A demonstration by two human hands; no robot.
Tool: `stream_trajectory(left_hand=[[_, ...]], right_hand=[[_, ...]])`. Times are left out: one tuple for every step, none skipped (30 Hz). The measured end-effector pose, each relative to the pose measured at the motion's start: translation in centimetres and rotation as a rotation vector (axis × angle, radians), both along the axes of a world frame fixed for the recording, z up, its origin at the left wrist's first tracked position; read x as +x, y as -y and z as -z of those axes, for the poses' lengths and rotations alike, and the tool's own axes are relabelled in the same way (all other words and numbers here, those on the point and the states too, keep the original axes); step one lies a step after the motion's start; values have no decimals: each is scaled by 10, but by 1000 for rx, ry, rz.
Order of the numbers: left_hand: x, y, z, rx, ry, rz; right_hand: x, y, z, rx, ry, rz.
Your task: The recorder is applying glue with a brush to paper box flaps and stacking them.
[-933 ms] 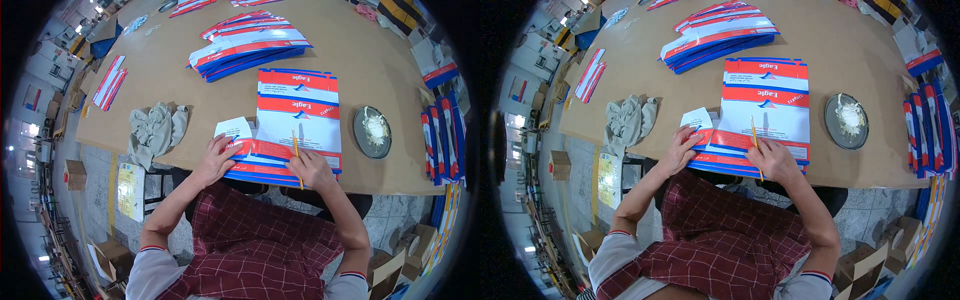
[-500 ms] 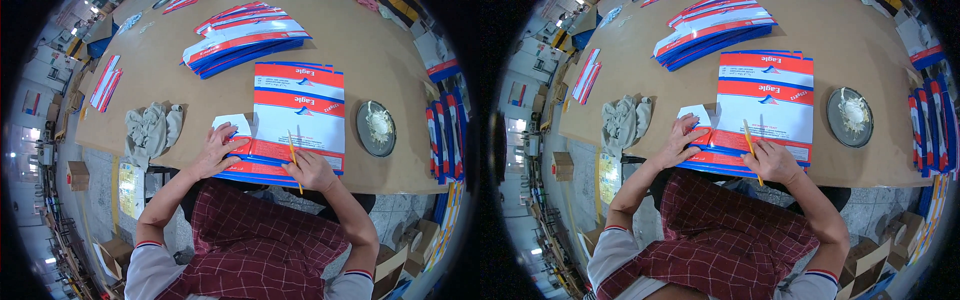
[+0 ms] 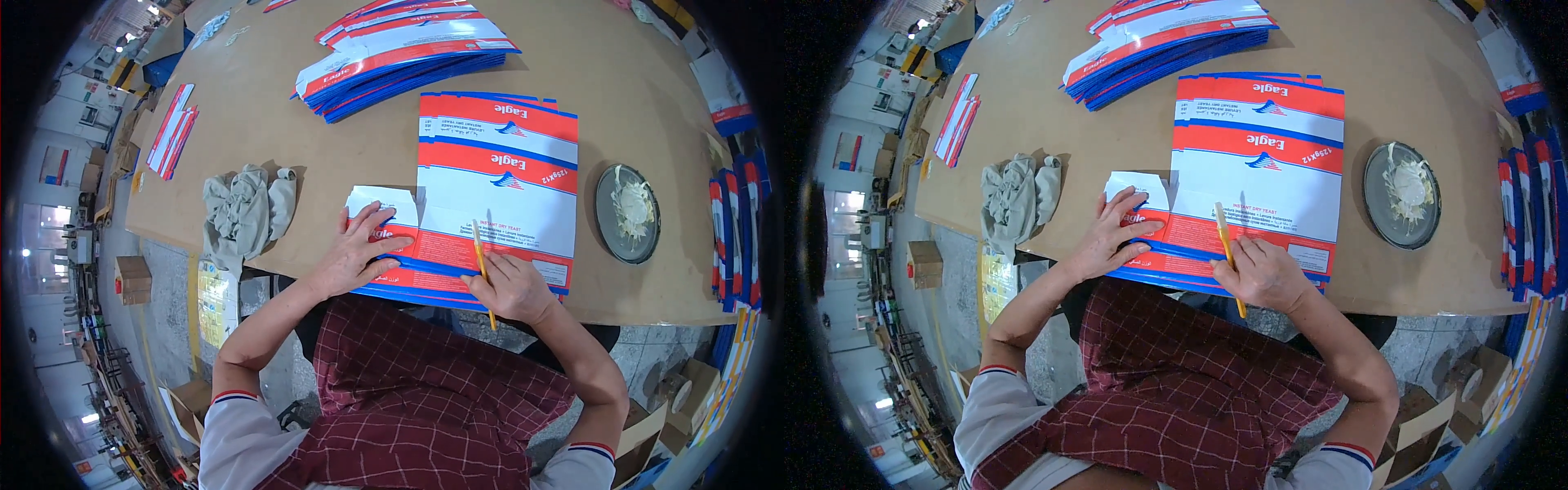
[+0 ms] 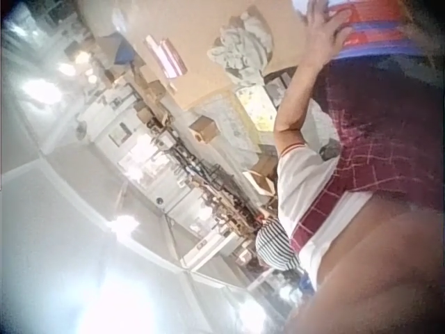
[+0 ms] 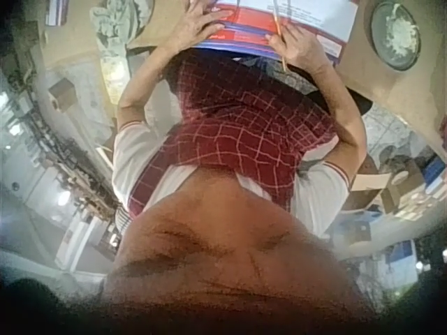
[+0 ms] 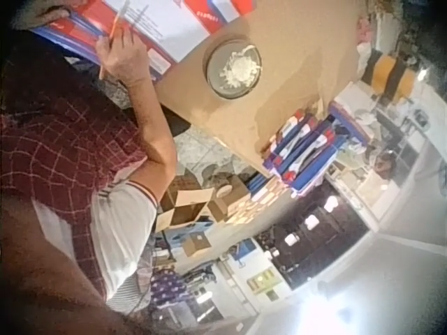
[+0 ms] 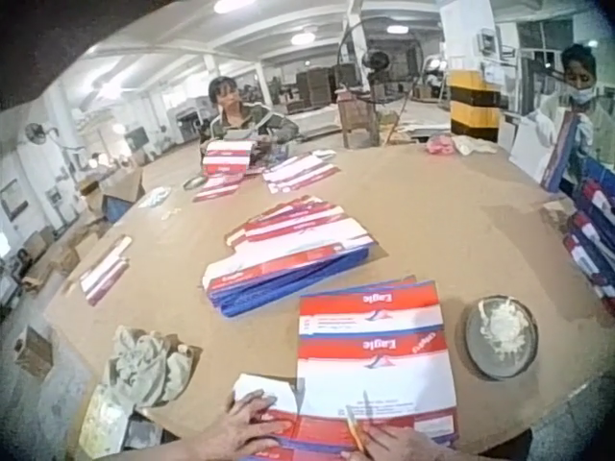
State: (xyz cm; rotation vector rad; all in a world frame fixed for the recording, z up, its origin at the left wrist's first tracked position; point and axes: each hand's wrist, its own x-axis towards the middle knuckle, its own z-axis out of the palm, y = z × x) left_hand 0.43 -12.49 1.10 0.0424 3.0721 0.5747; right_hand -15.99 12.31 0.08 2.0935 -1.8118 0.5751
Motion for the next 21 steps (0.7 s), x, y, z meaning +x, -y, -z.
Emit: stream_trajectory(left_hand=[[-1, 0, -1, 24, 26, 5], [-2, 1, -2, 27, 23, -1], [-4, 2, -3, 62, 51, -4], [-5, 2, -5, 95, 78, -8], [-4, 2, -6, 92, 74, -11], [-3, 0, -8, 117, 91, -23], [0, -2, -10, 146, 110, -36], [4, -5, -12, 141, 96, -39], [11, -10, -14, 135, 125, -34], [17, -16, -16, 115, 192, -32], [22, -22, -18, 29, 204, -42], [24, -27, -19, 54, 159, -51], [25, -32, -20, -37, 127, -68], [25, -37, -20, -136, 117, -81], [23, -41, -21, -131, 90, -94], [20, -44, -22, -151, 76, -102], [17, -47, -23, -180, 72, -108], [14, -50, -23, -167, 54, -111], [10, -53, -23, -208, 180, -145], [7, -56, -21, -258, 264, -163], [4, -58, -19, -248, 304, -175]], right_hand=[[0, 0, 0, 2, 4, 5], [0, 1, -1, 15, -1, 5], [0, 1, -1, 18, 1, 10], [0, 1, -2, 13, 3, 15], [1, 1, -3, 16, -3, 12], [3, 0, -3, 19, -9, 18], [4, -1, -4, 42, -20, 33], [7, -3, -5, 21, -29, 20], [12, -6, -6, 4, -20, 3], [15, -9, -6, -25, -7, -24], [18, -10, -5, -29, -1, -35], [20, -11, -5, -12, 1, -34], [20, -12, -4, -12, 25, -27], [21, -13, -3, -7, 57, -17], [21, -13, -2, -14, 42, -28], [20, -14, -2, 1, 48, -41], [19, -14, -1, 18, 52, -53], [19, -14, -1, 19, 46, -54], [19, -14, -1, 7, 44, -50], [19, -14, -1, -5, 44, -45], [20, -13, -2, -4, 42, -43]])
